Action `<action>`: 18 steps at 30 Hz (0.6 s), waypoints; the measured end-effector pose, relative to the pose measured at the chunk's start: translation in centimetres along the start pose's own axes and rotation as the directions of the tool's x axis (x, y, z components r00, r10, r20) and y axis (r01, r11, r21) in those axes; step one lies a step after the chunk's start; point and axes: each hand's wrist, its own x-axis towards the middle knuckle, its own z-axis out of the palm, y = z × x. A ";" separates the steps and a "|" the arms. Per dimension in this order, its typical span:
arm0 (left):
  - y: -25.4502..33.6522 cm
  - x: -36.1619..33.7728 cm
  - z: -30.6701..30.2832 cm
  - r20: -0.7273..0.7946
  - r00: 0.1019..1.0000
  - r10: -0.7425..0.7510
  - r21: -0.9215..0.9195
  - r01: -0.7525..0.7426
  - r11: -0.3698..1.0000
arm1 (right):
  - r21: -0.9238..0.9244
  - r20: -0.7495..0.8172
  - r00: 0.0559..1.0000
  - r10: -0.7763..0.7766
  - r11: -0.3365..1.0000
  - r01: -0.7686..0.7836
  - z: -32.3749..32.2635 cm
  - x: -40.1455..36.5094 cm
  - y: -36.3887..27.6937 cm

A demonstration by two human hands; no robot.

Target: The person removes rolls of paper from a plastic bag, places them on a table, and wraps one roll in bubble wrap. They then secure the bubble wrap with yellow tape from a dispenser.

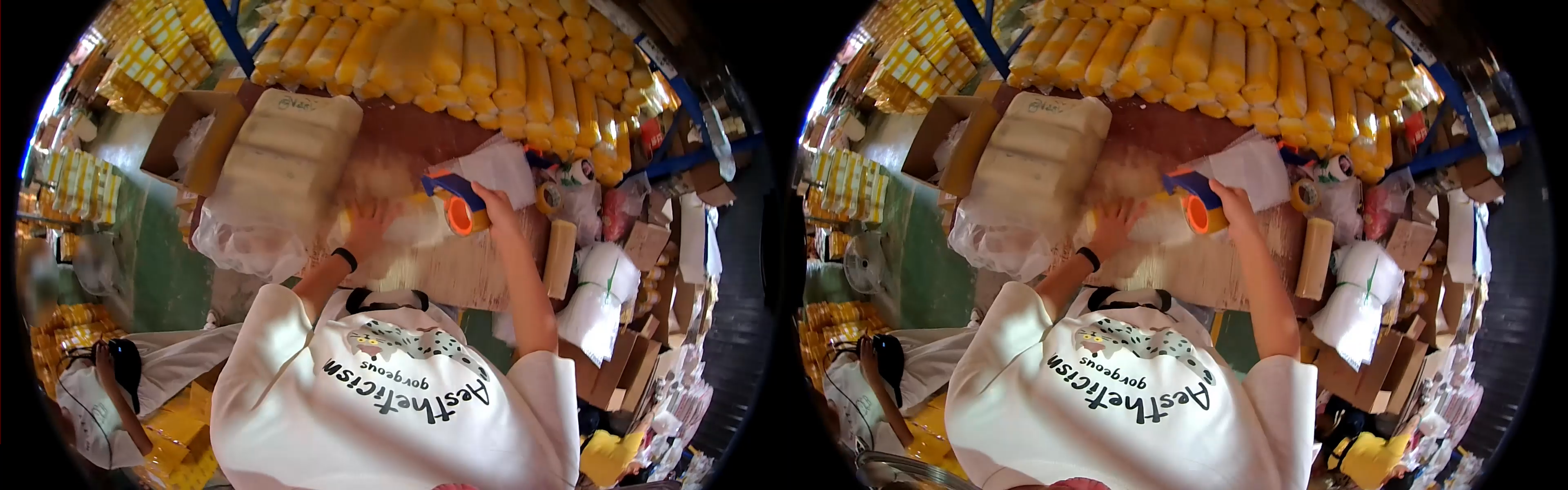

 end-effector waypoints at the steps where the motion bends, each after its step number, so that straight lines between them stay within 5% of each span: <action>1: 0.3 0.2 0.7 -0.030 1.000 -0.001 0.004 0.001 1.000 | 0.012 -0.001 1.000 0.007 1.000 -0.007 -0.1 -0.2 0.2; 9: 3.7 2.2 1.5 -0.276 0.947 0.162 0.055 -0.153 0.987 | 0.057 0.039 0.999 -0.005 0.998 0.002 -0.1 0.8 0.1; 14: 4.4 3.3 2.5 -0.261 0.910 0.321 0.184 -0.280 0.942 | 0.103 0.090 0.995 -0.053 0.994 0.043 0.0 1.3 0.6; 16: 4.6 3.6 -1.1 -0.121 0.907 0.404 0.314 -0.351 0.882 | 0.112 0.084 0.994 -0.068 0.992 0.058 0.1 0.6 0.5; 18: 4.4 4.2 0.3 -0.231 0.870 0.436 0.234 -0.385 0.893 | 0.059 0.053 0.997 -0.060 0.997 0.057 0.5 -0.5 0.2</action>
